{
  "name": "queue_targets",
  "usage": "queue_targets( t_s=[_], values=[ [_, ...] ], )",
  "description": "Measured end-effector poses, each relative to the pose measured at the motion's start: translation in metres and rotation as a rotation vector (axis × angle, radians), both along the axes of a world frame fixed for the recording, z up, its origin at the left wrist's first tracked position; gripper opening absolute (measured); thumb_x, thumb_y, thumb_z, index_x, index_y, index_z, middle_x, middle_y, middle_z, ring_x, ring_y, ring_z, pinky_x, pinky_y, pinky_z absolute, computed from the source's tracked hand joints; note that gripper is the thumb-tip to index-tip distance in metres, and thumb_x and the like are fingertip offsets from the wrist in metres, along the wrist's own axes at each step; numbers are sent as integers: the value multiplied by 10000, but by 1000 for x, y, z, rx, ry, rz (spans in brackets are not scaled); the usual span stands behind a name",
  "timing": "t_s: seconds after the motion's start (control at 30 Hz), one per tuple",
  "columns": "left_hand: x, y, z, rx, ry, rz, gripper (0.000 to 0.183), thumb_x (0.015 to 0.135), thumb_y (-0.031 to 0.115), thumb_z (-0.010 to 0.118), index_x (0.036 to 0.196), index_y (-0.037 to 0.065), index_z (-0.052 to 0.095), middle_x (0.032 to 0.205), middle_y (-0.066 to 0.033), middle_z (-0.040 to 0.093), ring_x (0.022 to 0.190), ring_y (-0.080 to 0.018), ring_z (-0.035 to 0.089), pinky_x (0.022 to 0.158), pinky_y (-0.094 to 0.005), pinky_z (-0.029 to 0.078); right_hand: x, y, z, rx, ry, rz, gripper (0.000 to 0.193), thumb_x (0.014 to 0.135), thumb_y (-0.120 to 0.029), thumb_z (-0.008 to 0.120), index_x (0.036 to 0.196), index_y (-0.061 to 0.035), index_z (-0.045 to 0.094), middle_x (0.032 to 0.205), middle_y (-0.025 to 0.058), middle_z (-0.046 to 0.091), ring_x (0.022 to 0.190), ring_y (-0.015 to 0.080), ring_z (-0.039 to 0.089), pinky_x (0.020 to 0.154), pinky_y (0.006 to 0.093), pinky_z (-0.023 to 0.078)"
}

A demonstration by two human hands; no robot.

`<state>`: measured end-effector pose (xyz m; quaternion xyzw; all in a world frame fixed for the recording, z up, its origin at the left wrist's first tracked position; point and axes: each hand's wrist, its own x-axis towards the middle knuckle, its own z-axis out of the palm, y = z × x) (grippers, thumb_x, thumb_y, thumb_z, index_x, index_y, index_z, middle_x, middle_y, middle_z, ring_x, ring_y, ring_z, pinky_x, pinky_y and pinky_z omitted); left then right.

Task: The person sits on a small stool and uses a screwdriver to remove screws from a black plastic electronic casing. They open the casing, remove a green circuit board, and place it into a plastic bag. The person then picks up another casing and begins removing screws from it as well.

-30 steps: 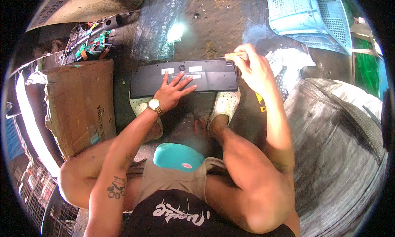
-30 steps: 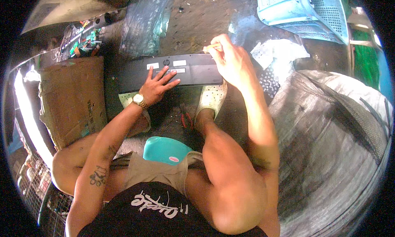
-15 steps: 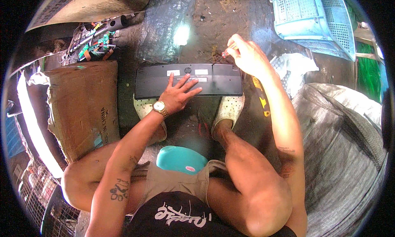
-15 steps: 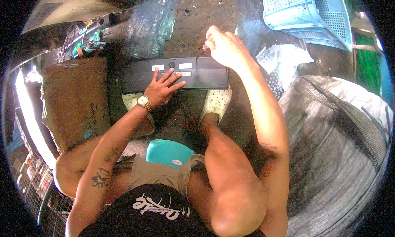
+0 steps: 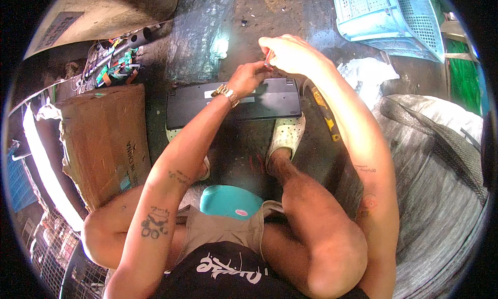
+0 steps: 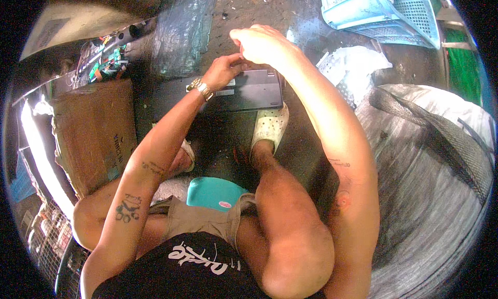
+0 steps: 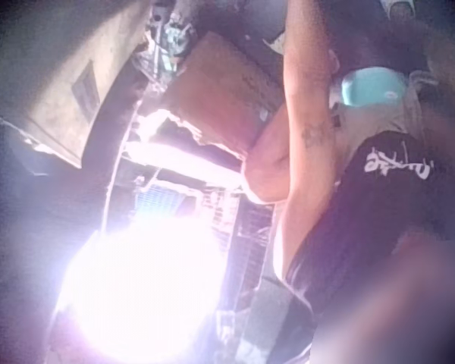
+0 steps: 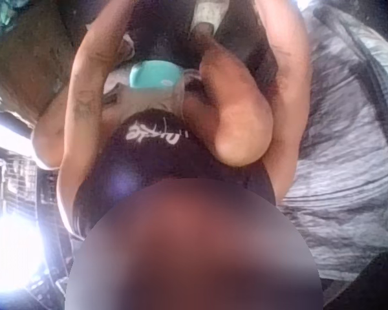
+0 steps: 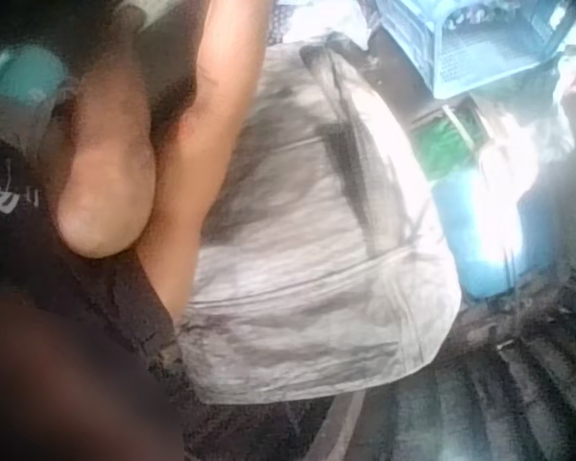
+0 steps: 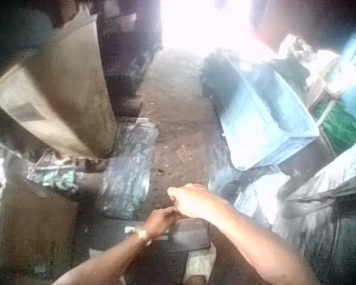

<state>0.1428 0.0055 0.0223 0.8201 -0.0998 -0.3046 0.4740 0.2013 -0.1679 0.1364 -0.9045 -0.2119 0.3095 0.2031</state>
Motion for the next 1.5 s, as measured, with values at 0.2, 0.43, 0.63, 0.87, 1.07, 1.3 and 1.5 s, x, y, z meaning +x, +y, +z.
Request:
queue_targets(
  t_s=[0.2, 0.43, 0.63, 0.87, 1.07, 1.3, 1.5],
  values=[
    [14, 8, -16, -45, -263, -70, 194, 933, 188, 711, 1092, 89, 762, 930, -148, 769, 825, -261, 764, 756, -371, 577, -2, 5, -2, -99, -84, -23, 187, 945, -154, 611, 1107, -59, 608, 1042, 193, 739, 1040, 364, 706, 858, 458, 541],
    [5, 7, -14, 67, -314, -64, 210, 863, 154, 753, 1057, 73, 755, 897, -220, 723, 811, -333, 742, 721, -408, 567, -9, 4, 5, 16, -96, 119, 278, 978, -266, 623, 1186, -82, 633, 1019, 204, 740, 993, 380, 724, 859, 490, 557],
    [1, 6, -18, -35, -248, 14, 205, 902, 173, 733, 1086, 82, 725, 956, -196, 737, 900, -380, 727, 776, -432, 563, -11, 10, 6, -163, -143, 5, 275, 918, -181, 645, 1175, -82, 646, 1027, 215, 729, 1034, 371, 714, 879, 493, 563],
    [3, 3, -8, 42, -216, 6, 189, 896, 219, 757, 1015, 75, 733, 933, -171, 749, 870, -338, 747, 757, -397, 567, -6, 9, 12, -100, -165, 134, 239, 945, -241, 656, 1120, -78, 659, 1095, 237, 687, 1029, 396, 701, 842, 490, 575],
    [0, 6, -24, -6, -309, -23, 113, 887, 146, 734, 935, 45, 717, 908, -177, 747, 889, -343, 746, 760, -412, 575, -10, 5, -1, -65, -168, 270, 257, 890, -184, 674, 1126, -82, 663, 1183, 236, 637, 1062, 393, 684, 868, 487, 570],
    [-2, -1, -35, 106, -468, -16, 160, 822, 153, 680, 946, 82, 752, 896, -237, 720, 853, -431, 699, 800, -504, 560, -19, 13, 10, -235, -410, 133, 258, 943, -258, 564, 973, -26, 675, 905, 210, 727, 892, 393, 722, 734, 510, 575],
    [-9, 3, -17, -18, -241, 42, 167, 853, 165, 738, 935, 19, 741, 870, -224, 728, 822, -389, 730, 745, -467, 573, -15, 17, 21, -78, -80, 21, 231, 908, -164, 628, 1113, -67, 676, 1177, 231, 639, 1047, 404, 690, 843, 475, 560]
  ],
)
